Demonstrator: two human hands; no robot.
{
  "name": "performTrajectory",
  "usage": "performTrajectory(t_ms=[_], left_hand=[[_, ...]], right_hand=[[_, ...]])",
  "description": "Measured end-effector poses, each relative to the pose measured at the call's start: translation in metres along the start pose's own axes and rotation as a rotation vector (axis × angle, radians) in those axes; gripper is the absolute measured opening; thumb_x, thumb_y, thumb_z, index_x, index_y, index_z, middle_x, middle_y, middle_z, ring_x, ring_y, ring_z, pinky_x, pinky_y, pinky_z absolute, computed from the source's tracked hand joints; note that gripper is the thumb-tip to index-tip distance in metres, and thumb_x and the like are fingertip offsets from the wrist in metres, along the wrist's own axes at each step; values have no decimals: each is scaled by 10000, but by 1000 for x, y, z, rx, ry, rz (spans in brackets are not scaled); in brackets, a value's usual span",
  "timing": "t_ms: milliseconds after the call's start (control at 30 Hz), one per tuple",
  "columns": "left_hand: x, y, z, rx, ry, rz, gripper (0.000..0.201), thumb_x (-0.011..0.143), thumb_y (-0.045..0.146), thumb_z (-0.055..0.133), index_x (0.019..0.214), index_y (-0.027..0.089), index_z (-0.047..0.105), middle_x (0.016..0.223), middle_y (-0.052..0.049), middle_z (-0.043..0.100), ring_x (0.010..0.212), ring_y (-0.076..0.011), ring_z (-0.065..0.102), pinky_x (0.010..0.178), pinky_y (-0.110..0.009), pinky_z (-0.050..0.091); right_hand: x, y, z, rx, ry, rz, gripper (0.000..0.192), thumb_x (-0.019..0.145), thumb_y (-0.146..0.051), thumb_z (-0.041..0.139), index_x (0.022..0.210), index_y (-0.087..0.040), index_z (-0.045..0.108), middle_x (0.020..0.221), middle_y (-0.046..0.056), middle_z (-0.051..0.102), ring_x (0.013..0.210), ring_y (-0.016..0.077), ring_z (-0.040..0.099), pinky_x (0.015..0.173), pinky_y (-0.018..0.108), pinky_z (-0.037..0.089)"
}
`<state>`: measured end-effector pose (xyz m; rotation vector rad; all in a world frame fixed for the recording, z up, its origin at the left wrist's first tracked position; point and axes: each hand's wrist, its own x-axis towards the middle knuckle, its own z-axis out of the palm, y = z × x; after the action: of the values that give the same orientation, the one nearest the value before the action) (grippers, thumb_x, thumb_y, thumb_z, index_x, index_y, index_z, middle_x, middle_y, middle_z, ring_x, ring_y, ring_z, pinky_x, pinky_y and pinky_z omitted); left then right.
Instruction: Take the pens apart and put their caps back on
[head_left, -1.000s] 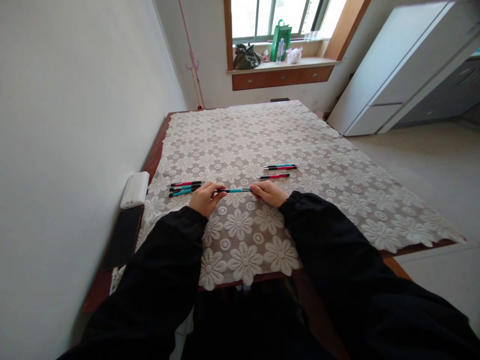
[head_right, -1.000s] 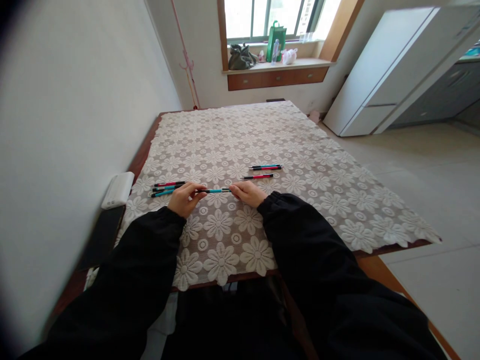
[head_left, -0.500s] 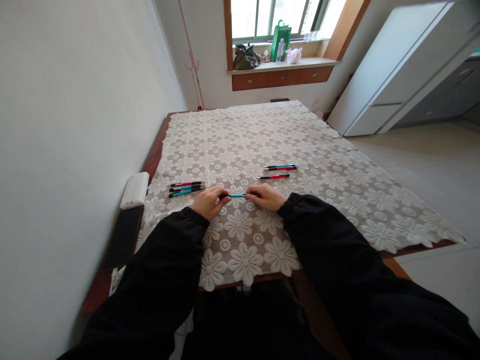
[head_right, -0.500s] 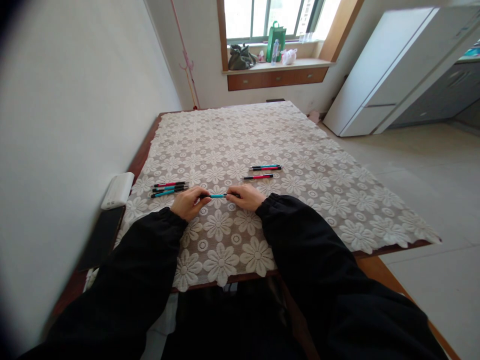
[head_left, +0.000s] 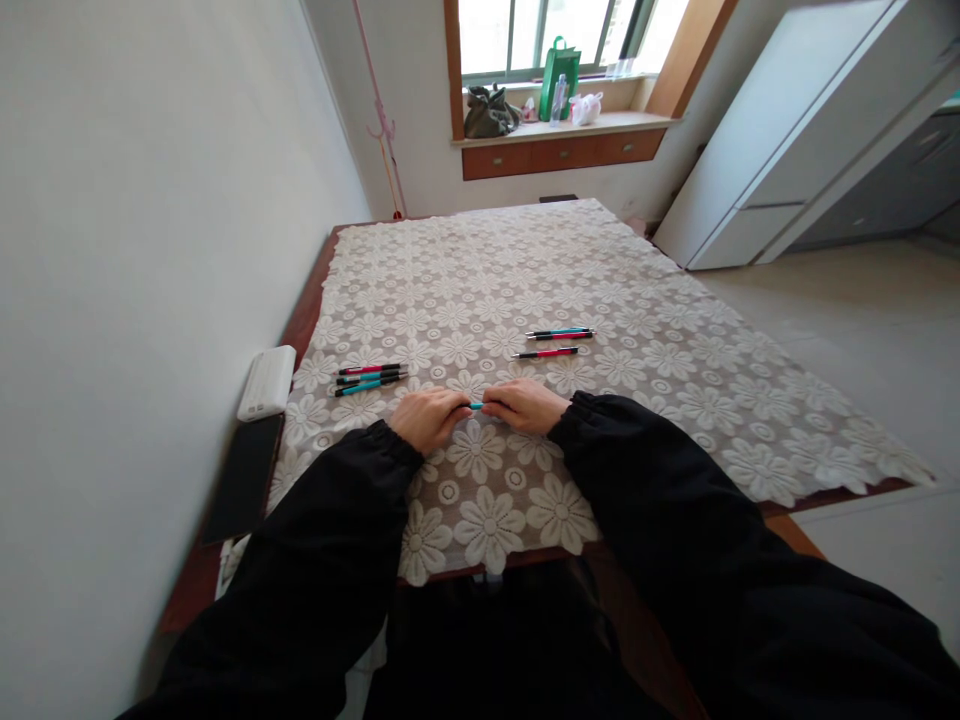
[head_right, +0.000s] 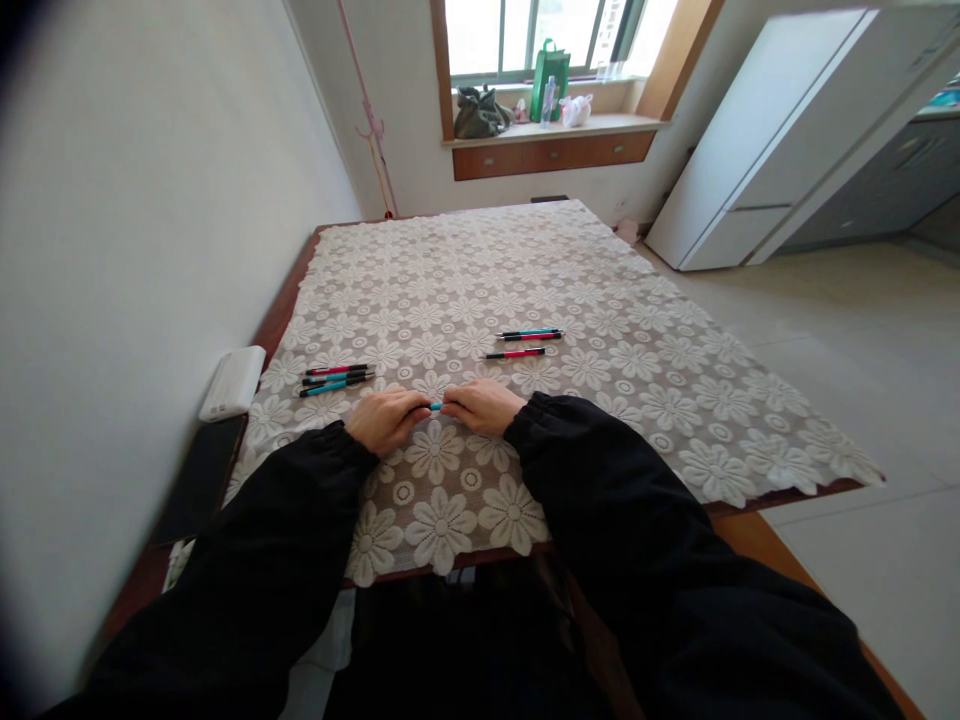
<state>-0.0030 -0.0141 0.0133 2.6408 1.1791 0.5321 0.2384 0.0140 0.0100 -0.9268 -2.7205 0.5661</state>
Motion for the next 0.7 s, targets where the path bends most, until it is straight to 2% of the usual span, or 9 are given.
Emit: performTrajectory(t_ms=[200, 367, 467, 600, 667, 700], left_hand=[[-1, 3, -1, 38, -8, -77, 281, 999, 343, 466, 910, 224, 704, 769, -57, 676, 757, -224, 635, 642, -325, 414], [0, 1, 2, -143, 9, -120, 444, 1027, 379, 375, 702, 216, 630, 667, -20, 607, 649, -174, 578, 611, -302, 393], [1, -2, 4, -128, 43, -143, 450, 1036, 407, 367, 791, 223, 697, 729, -32, 633, 694, -178, 607, 657, -301, 435], [1, -6, 4, -8, 98, -165, 315, 1012, 383, 456, 993, 243, 737, 838, -58, 680, 827, -211, 650, 732, -313, 489], [0, -7, 4, -18, 105, -156, 266, 994, 358, 498, 1032, 243, 735, 897, -67, 711, 897, -227, 662, 788, -335, 515], [0, -8, 4, -35, 104, -150, 252, 987, 345, 508, 1030, 246, 735, 926, -66, 727, 917, -229, 665, 809, -343, 524]], right_hand=[[1, -7, 2, -227, 122, -122, 335, 1081, -358, 392, 902, -173, 606, 771, 60, 621, 700, 183, 520, 688, 309, 313], [3, -9, 0, -371, 163, -226, 318, 1083, -330, 404, 889, -181, 608, 806, 82, 642, 816, 220, 523, 759, 343, 338], [6, -10, -5, -415, 211, -194, 275, 1074, -326, 427, 968, -174, 631, 897, 97, 669, 913, 242, 532, 831, 374, 362], [-2, -29, -27, -290, 422, -197, 334, 1049, -435, 473, 1226, -194, 620, 1172, 137, 664, 1123, 287, 542, 979, 470, 377], [-18, -50, -36, -137, 451, -238, 323, 1062, -420, 420, 1203, -236, 645, 1083, 113, 683, 1044, 263, 591, 932, 459, 433], [-29, -62, -38, -66, 424, -261, 326, 1058, -441, 415, 1185, -265, 659, 1022, 99, 687, 997, 255, 610, 908, 457, 457]])
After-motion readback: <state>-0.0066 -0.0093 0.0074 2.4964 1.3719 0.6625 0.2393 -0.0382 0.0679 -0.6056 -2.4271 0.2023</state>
